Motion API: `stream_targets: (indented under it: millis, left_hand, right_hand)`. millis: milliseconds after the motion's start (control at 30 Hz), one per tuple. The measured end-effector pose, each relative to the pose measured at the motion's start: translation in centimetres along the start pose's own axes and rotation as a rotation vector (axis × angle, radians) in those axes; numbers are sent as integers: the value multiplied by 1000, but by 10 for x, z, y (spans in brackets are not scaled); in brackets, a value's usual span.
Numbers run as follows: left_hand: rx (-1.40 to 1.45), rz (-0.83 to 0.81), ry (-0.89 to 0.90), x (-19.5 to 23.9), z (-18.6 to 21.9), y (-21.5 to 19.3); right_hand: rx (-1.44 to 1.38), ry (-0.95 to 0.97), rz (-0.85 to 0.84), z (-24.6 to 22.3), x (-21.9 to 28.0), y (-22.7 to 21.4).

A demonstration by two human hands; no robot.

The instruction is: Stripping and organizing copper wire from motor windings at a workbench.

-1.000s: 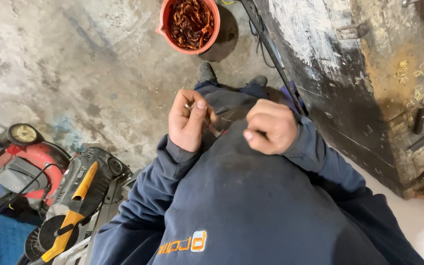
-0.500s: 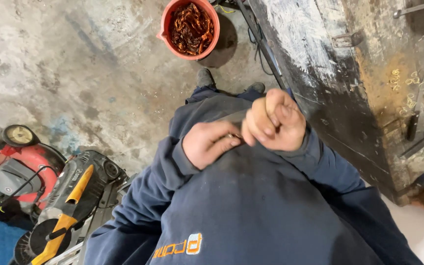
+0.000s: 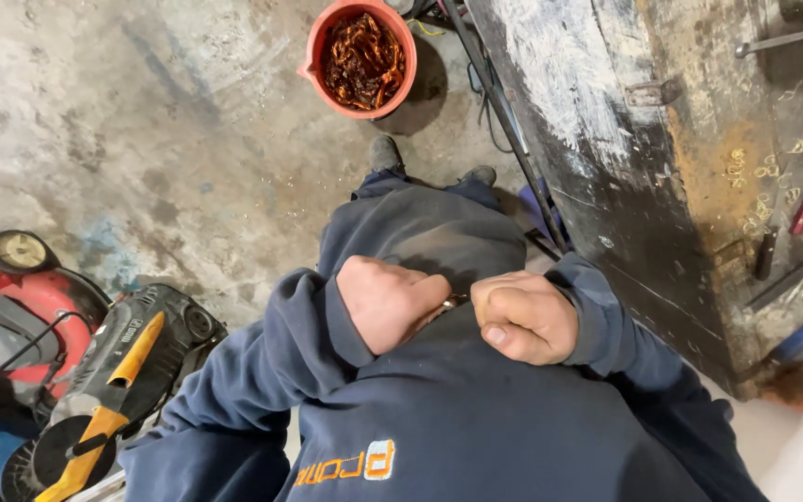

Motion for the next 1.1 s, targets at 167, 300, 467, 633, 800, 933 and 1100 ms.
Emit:
stream_targets:
  millis: [167, 300, 467, 633, 800, 933, 1100]
  left_hand:
    - [-5, 10, -36, 8, 4, -14]
    - [-291, 144, -327, 75, -8, -80]
    - [-368, 260, -462, 73, -33, -81]
    - [-134, 419, -499, 85, -66, -58]
    - [21, 473, -616, 109, -82, -44]
    - [53, 564, -606, 121, -82, -35]
    - [94, 605, -641, 127, -86, -19]
  right_hand:
    - [-58, -10, 9, 4, 8, 2]
    - [126, 163, 61, 23, 30, -7]
    - [-85, -10, 213, 30, 1, -4]
    - [105, 262, 345, 90, -36, -37]
    - [683, 287, 133, 191, -92, -55]
    - [933, 137, -29, 256, -116, -61]
    - [1276, 310, -298, 294, -144, -61]
Point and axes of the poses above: each hand's wrist, its own x-axis away from the middle knuckle, its own y-axis out of the palm, z = x × y, the point moved 3 cm from there along -x, towards the middle knuckle, and after that the axes turned 15 degrees about x, right-handed, at the moved point
